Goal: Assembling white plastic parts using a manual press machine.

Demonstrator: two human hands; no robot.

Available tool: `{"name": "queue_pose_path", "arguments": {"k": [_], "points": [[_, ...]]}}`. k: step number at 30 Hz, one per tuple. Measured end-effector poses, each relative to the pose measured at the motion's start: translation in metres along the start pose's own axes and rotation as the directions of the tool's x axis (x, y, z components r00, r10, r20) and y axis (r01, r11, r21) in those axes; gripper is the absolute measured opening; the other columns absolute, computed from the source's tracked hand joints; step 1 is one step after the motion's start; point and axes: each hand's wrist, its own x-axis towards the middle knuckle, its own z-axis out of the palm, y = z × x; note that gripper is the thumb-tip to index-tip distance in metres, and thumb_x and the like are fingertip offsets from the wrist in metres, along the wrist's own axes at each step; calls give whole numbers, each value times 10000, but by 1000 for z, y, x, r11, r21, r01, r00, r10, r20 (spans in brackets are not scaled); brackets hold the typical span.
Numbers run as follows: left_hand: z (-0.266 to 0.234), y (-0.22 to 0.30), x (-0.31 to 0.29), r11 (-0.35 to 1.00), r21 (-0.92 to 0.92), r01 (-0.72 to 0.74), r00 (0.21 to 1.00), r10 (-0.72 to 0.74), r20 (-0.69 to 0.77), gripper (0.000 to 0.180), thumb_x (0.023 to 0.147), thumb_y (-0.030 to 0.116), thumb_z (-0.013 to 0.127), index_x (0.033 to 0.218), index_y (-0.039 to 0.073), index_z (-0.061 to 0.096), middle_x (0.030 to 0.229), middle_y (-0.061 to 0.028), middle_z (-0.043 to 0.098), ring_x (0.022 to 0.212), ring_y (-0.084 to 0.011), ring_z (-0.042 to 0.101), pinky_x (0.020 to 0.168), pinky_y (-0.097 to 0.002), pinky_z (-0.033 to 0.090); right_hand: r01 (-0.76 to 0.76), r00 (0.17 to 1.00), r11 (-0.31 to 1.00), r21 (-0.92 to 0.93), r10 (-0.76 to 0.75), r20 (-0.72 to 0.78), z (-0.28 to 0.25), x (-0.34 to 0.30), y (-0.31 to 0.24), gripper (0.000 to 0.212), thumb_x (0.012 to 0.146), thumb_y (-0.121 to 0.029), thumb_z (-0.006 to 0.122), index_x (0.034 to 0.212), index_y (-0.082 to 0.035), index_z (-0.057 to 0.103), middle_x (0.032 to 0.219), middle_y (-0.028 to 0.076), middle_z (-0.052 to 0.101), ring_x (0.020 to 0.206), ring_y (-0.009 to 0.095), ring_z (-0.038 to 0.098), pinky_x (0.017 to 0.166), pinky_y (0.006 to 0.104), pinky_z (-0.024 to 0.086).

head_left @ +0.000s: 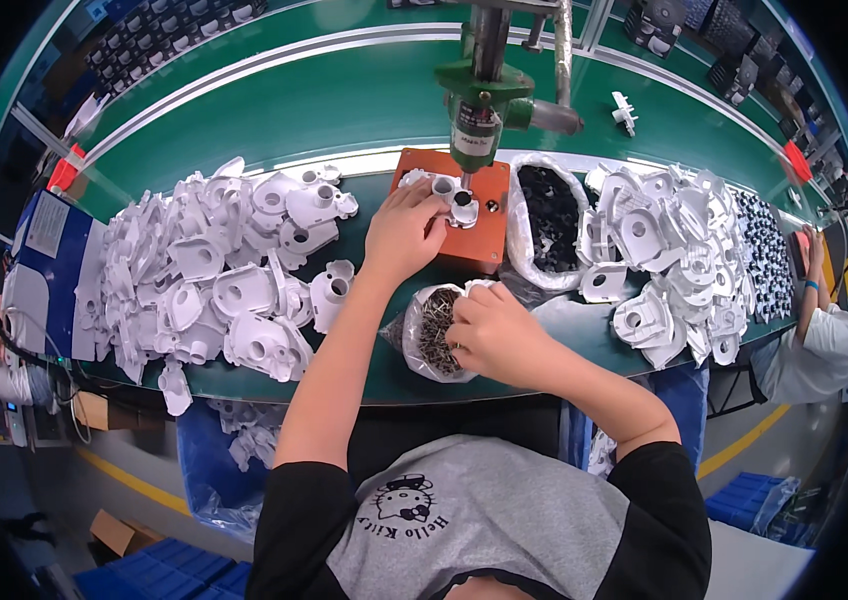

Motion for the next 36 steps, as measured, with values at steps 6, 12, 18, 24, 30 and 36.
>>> {"name": "queue_pose_path", "arguments": {"k": [6, 12, 18, 24, 30, 36], "points": [[0, 0, 0, 1000, -1, -5, 1000, 5, 11, 129, 750, 120, 628, 870, 75, 644, 1135, -114, 626, 1085, -310, 568, 913, -407, 466, 14, 1000, 997, -74, -13, 24, 12, 0, -7, 116, 641, -166, 673, 727, -100, 631, 783, 28, 519, 836, 203, 495, 745, 335, 380], [1, 0, 0, 1000, -17, 6, 1000, -6, 4, 127, 746, 115, 628, 865, 73, 641, 1130, -109, 626, 1075, -305, 573, 907, -405, 468, 51, 999, 994, -100, -49, 18, 14, -1, -8, 93, 648, -172, 666, 691, -97, 633, 782, 26, 554, 837, 193, 511, 744, 327, 372], [0, 1, 0, 1000, -6, -10, 1000, 10, -10, 132, 745, 112, 625, 870, 73, 639, 1124, -113, 626, 1068, -311, 573, 906, -406, 467, 74, 997, 993, -89, -75, -13, 18, 0, -8, 96, 645, -177, 665, 662, -92, 622, 759, 23, 548, 825, 188, 514, 720, 323, 377], [-1, 2, 0, 1000, -15, 6, 1000, -5, 11, 126, 748, 108, 620, 867, 70, 634, 1108, -115, 627, 1070, -315, 569, 915, -408, 461, 67, 997, 993, -96, -69, -16, 20, 2, -8, 102, 669, -173, 659, 673, -91, 599, 739, 18, 526, 790, 189, 504, 715, 325, 384], [0, 2, 0, 1000, -8, -13, 1000, 13, 0, 120, 750, 111, 620, 864, 72, 631, 1111, -116, 627, 1071, -317, 570, 914, -407, 463, 69, 998, 991, -114, -70, -6, 20, 4, -10, 124, 667, -184, 660, 659, -85, 585, 732, 26, 522, 794, 192, 512, 705, 329, 381], [0, 1, 0, 1000, -8, -18, 1000, 18, -11, 117, 752, 110, 618, 863, 75, 634, 1104, -119, 632, 1075, -320, 572, 917, -410, 464, 46, 998, 997, -58, -48, -45, 19, 7, -7, 113, 645, -162, 654, 647, -83, 573, 698, 40, 521, 736, 207, 527, 671, 331, 388]]}}
